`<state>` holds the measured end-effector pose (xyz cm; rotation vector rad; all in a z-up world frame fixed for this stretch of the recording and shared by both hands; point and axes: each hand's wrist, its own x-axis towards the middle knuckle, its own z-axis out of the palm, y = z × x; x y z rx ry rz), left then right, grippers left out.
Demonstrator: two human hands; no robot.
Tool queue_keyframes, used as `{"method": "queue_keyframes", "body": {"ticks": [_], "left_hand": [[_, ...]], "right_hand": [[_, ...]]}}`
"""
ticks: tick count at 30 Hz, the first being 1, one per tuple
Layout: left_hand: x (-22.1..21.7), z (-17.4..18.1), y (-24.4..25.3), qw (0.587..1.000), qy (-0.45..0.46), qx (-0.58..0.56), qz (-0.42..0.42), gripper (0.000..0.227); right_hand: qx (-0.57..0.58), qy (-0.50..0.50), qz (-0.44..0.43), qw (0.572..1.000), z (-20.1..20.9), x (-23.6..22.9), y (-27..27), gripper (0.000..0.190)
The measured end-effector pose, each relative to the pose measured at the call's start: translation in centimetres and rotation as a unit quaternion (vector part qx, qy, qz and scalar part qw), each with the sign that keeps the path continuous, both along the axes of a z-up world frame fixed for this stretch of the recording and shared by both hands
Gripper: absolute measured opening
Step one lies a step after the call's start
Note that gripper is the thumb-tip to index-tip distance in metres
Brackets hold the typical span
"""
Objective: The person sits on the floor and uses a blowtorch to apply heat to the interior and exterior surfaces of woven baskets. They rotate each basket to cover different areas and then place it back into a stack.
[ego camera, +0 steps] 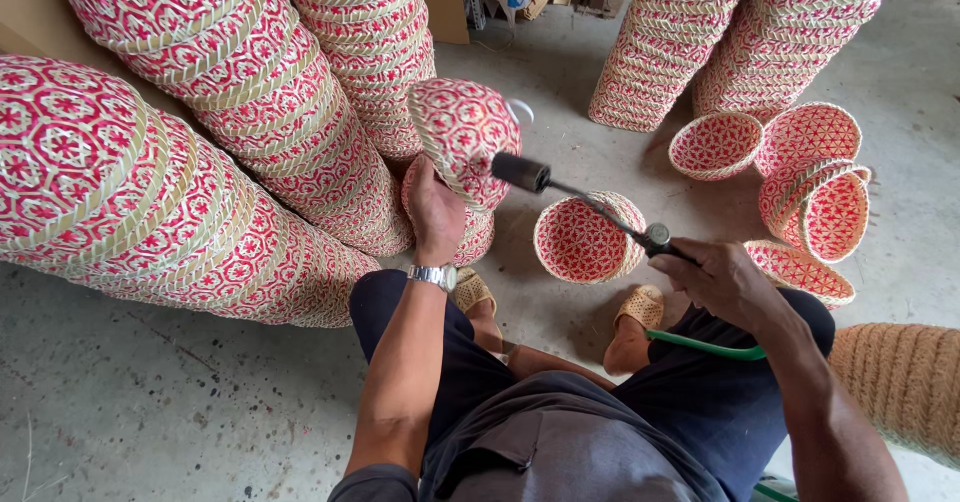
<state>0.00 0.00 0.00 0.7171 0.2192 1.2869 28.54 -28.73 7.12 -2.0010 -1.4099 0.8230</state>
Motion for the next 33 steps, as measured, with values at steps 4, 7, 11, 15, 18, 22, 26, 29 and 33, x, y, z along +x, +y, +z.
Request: {"method": "queue_keyframes", "body": {"ticks": [4, 7, 11, 15, 18, 22, 26, 29, 33], "left_hand": [[-0.5, -3.5, 0.7, 0.944, 0.161, 0.244, 0.155, 0.048], [-1.3, -5.0, 1.1, 0.768, 0.386, 0.391, 0.330, 0.033], [-2.5, -4.2, -1.5, 0.870, 0.420, 0.233, 0.111, 0.027], [-2.7, -0.9, -3.0, 0.835, 0.459, 0.284, 0.109, 0.030], [-3.1, 0.8, -3.6, 0.765, 0.445, 0.435, 0.164, 0.028], [-3.1, 1.5, -3.5, 0.647, 0.562, 0.474, 0.202, 0.030], [-3.8, 2.5, -3.8, 0.519, 0.609, 0.557, 0.222, 0.034], [-4.3, 3.1, -4.2, 0.464, 0.646, 0.569, 0.210, 0.038], [-4.5, 3.1, -4.4, 0.399, 0.660, 0.599, 0.215, 0.041]], "right_hand": [[0.078, -0.068, 0.018, 0.994, 1.9, -0.9, 0.4, 0.027], [0.073, -0.062, 0.016, 0.995, 3.1, -0.6, 1.0, 0.026], [0.127, -0.086, 0.027, 0.988, 4.1, 0.4, 1.5, 0.026], [0.077, -0.105, 0.037, 0.991, 5.2, 1.0, 1.1, 0.026], [0.080, -0.139, -0.023, 0.987, 5.7, 0.9, 0.4, 0.029], [0.085, -0.138, -0.009, 0.987, 5.7, 1.1, 0.3, 0.027], [0.078, -0.122, -0.030, 0.989, 5.4, 1.5, 0.1, 0.028], [0.071, -0.118, -0.045, 0.989, 5.5, 1.9, 0.3, 0.029], [0.115, -0.109, -0.033, 0.987, 5.3, 2.5, 0.5, 0.031]]}}
